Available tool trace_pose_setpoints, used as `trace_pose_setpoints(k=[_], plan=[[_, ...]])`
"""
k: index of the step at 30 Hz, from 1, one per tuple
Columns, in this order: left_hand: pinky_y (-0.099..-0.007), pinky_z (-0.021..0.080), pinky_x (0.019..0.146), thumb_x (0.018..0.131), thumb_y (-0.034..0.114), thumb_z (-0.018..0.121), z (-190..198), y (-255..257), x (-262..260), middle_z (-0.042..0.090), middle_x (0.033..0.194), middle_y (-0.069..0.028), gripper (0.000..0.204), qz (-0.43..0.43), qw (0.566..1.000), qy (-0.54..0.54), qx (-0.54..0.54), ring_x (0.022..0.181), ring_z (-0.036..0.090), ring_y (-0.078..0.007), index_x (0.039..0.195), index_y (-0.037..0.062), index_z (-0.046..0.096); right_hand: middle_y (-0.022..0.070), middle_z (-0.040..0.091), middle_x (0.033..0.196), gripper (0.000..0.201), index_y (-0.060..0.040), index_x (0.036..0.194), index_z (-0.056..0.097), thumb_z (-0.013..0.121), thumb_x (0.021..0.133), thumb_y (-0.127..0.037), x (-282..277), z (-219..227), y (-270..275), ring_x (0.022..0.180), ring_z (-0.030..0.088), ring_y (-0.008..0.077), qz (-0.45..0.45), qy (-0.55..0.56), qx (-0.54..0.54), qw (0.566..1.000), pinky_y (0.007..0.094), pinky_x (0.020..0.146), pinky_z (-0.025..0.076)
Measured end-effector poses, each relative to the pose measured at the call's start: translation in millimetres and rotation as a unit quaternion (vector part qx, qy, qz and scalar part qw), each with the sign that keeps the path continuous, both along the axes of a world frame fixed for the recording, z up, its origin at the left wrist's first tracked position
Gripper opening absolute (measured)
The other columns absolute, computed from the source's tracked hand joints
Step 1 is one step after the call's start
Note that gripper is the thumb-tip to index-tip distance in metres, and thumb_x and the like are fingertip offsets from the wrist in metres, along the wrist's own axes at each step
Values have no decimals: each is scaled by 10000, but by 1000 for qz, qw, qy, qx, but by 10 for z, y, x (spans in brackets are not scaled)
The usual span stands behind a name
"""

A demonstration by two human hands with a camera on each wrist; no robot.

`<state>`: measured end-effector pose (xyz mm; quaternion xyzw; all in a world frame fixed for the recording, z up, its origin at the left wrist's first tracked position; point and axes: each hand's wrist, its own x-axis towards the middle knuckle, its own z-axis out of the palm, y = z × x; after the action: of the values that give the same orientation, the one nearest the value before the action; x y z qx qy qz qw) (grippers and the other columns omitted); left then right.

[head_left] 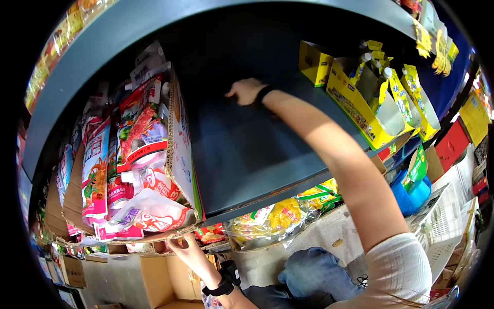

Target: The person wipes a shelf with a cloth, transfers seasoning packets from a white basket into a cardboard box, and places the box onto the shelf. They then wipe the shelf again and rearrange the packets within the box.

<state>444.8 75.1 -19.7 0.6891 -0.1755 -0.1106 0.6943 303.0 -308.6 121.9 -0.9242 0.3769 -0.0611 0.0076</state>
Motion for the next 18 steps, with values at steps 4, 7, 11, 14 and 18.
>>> trace_pose_setpoints(k=[4, 7, 11, 14, 18], plan=[[-290, 467, 820, 885, 318, 599, 105, 51, -81, 439, 1257, -126, 598, 22, 999, -45, 5, 1067, 516, -201, 1306, -16, 336, 73, 506, 1237, 481, -330, 1157, 613, 606, 713, -145, 526, -138, 228, 1116, 530, 276, 41, -16, -31, 999, 474, 873, 467], [-341, 419, 912, 889, 340, 588, 284, 81, -199, 426, 1279, -133, 586, 26, 1000, -8, -15, 1124, 492, -218, 1289, -15, 347, 86, 490, 1241, 493, -334, 1158, 612, 613, 710, -127, 466, -118, 445, 1111, 532, 279, 62, -24, -18, 998, 442, 873, 473], [-349, 400, 924, 900, 340, 571, 255, 145, -197, 439, 1269, -125, 552, 16, 1000, -3, -22, 1121, 494, -217, 1284, 8, 354, 104, 484, 1264, 483, -335, 1192, 585, 599, 733, -183, 51, -10, 570, 1093, 539, 301, 83, 7, -10, 996, 423, 862, 478], [-325, 410, 894, 917, 320, 547, 175, 200, -141, 458, 1236, -114, 505, 8, 999, -32, -18, 1087, 509, -205, 1279, 19, 366, 156, 532, 1216, 470, -274, 1202, 578, 545, 741, -185, -565, -49, 410, 1081, 558, 313, -45, 7, -57, 997, 458, 880, 463], [-328, 410, 900, 920, 319, 541, 227, 218, -160, 459, 1238, -115, 501, 4, 999, -13, -33, 1093, 508, -202, 1278, 15, 366, 226, 413, 1279, 613, -280, 1337, 437, 549, 750, -141, -1416, -207, 41, 1067, 545, 369, -189, 75, -103, 974, 419, 922, 448]])
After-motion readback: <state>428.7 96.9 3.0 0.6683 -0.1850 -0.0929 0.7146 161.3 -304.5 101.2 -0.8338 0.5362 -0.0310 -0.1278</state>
